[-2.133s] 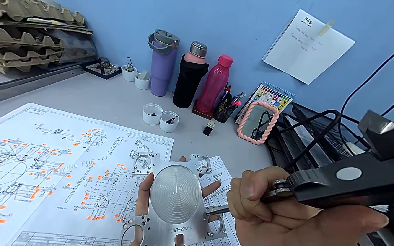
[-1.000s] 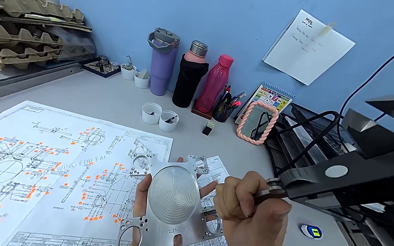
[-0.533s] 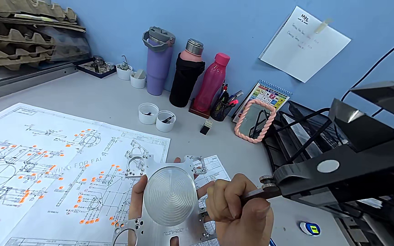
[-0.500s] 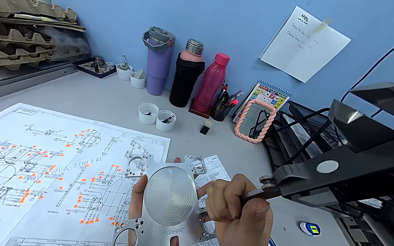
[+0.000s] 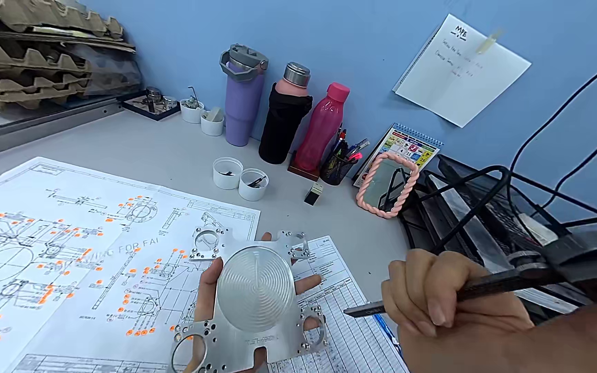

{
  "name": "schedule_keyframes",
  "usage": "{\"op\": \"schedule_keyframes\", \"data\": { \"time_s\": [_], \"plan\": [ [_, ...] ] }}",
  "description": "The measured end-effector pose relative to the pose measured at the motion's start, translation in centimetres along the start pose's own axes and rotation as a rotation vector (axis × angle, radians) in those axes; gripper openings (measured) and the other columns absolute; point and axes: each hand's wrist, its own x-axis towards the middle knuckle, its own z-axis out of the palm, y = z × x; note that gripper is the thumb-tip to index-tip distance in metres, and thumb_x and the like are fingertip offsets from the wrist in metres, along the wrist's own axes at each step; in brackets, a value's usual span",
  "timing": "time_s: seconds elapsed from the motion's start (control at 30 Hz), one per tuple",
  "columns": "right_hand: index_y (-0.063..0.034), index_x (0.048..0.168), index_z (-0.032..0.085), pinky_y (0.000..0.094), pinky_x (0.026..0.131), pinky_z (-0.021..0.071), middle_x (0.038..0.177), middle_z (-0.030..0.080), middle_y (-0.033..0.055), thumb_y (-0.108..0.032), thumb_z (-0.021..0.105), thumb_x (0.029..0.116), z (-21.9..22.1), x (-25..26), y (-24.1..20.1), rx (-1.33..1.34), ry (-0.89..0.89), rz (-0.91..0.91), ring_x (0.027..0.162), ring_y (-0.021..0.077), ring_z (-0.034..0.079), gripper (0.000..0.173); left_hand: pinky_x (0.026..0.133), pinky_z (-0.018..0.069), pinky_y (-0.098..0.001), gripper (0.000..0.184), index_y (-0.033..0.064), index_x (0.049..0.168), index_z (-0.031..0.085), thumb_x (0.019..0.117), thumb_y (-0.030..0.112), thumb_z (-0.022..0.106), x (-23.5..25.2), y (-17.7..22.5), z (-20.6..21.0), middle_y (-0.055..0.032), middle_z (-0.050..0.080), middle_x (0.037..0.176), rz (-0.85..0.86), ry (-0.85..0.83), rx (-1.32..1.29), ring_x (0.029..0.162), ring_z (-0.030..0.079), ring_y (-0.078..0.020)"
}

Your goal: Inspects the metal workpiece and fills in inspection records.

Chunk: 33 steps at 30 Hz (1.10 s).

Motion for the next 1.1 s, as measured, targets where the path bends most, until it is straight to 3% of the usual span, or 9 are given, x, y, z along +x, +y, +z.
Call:
{"op": "schedule_keyframes", "data": {
  "time_s": [0.17,0.33,0.37,0.4,0.47,0.53,0.77,1.03,1.1],
  "plan": [
    [-0.0161,0.081,0.063,0.0146,0.043,0.0405,0.059,0.056,-0.0058,-0.074,0.04,0.0939,0.7,-0.7,0.9,0.051,0.074,-0.061,0.047,-0.0009,0.051,0.064,0.098,0.0472,-0.0725,0.084,0.0115,0.154,0.044,0.0891,0.061,0.062,0.0,-0.4,0.5,-0.0303,0.049,0.148,-0.024,0.004,-0.006,0.135,0.048,-0.0545],
    [-0.0148,0.083,0.067,0.0139,0.048,0.0447,0.062,0.061,-0.0065,-0.069,0.047,0.0947,2.1,-1.0,1.7,0.112,0.106,-0.057,0.051,-0.0018,0.054,0.059,0.101,0.0486,-0.0678,0.075,0.0047,0.146,0.052,0.0934,0.058,0.06,-0.3,-0.6,0.7,-0.0307,0.054,0.142,0.025,0.017,0.018,0.133,0.053,-0.0502],
    [-0.0143,0.083,0.067,0.0146,0.051,0.0468,0.062,0.061,-0.0068,-0.068,0.047,0.0953,2.2,-1.0,1.9,0.126,0.1,-0.047,0.051,-0.0016,0.055,0.059,0.1,0.051,-0.0649,0.07,0.0031,0.141,0.057,0.0948,0.056,0.059,-0.3,-0.7,1.0,-0.0295,0.059,0.137,0.045,0.029,0.026,0.129,0.057,-0.0477],
    [-0.0142,0.083,0.067,0.0145,0.052,0.0476,0.063,0.061,-0.0072,-0.067,0.047,0.0959,2.2,-1.1,2.1,0.142,0.087,-0.036,0.052,-0.0018,0.056,0.058,0.1,0.0504,-0.0656,0.071,0.0028,0.142,0.055,0.0949,0.055,0.058,-0.3,-0.8,1.1,-0.0296,0.058,0.138,0.032,0.011,0.014,0.13,0.056,-0.0484],
    [-0.0142,0.081,0.066,0.0121,0.049,0.043,0.062,0.06,-0.0086,-0.068,0.047,0.0957,2.2,-1.1,2.4,0.153,0.076,-0.018,0.051,-0.0043,0.053,0.059,0.103,0.0488,-0.0645,0.071,0.0026,0.145,0.053,0.0961,0.055,0.057,-0.3,-0.7,0.9,-0.0295,0.056,0.14,0.016,-0.025,0.016,0.132,0.055,-0.0475],
    [-0.0136,0.081,0.068,0.011,0.048,0.041,0.062,0.06,-0.009,-0.068,0.049,0.0949,2.2,-1.1,2.6,0.166,0.074,0.001,0.051,-0.0054,0.052,0.059,0.101,0.0519,-0.0605,0.065,0.0016,0.136,0.06,0.0974,0.054,0.056,-0.4,-0.8,1.2,-0.0284,0.062,0.133,0.071,0.028,0.038,0.127,0.06,-0.0442],
    [-0.0129,0.082,0.069,0.0103,0.049,0.0412,0.063,0.061,-0.0087,-0.067,0.049,0.095,2.2,-1.4,2.7,0.143,0.067,-0.01,0.052,-0.0056,0.053,0.059,0.098,0.0541,-0.0604,0.07,0.0042,0.141,0.055,0.0962,0.058,0.054,-0.3,-1.0,1.2,-0.0283,0.062,0.133,0.097,0.081,0.064,0.125,0.061,-0.0456],
    [-0.0133,0.082,0.065,0.0092,0.048,0.039,0.063,0.058,-0.0098,-0.068,0.045,0.0967,2.4,-1.4,3.0,0.042,0.066,-0.069,0.053,-0.0072,0.05,0.06,0.1,0.0542,-0.0578,0.061,0.0017,0.13,0.063,0.0977,0.053,0.056,-0.4,-1.3,1.7,-0.0269,0.066,0.127,0.145,0.063,0.037,0.122,0.064,-0.0418],
    [-0.0137,0.081,0.065,0.0096,0.05,0.0404,0.062,0.057,-0.0103,-0.068,0.045,0.0964,2.4,-1.4,3.0,0.031,0.061,-0.064,0.053,-0.0067,0.051,0.06,0.098,0.0543,-0.059,0.067,0.001,0.134,0.06,0.0957,0.055,0.056,-0.3,-1.4,1.7,-0.0281,0.064,0.13,0.134,0.073,0.024,0.123,0.063,-0.0437]
  ]
}}
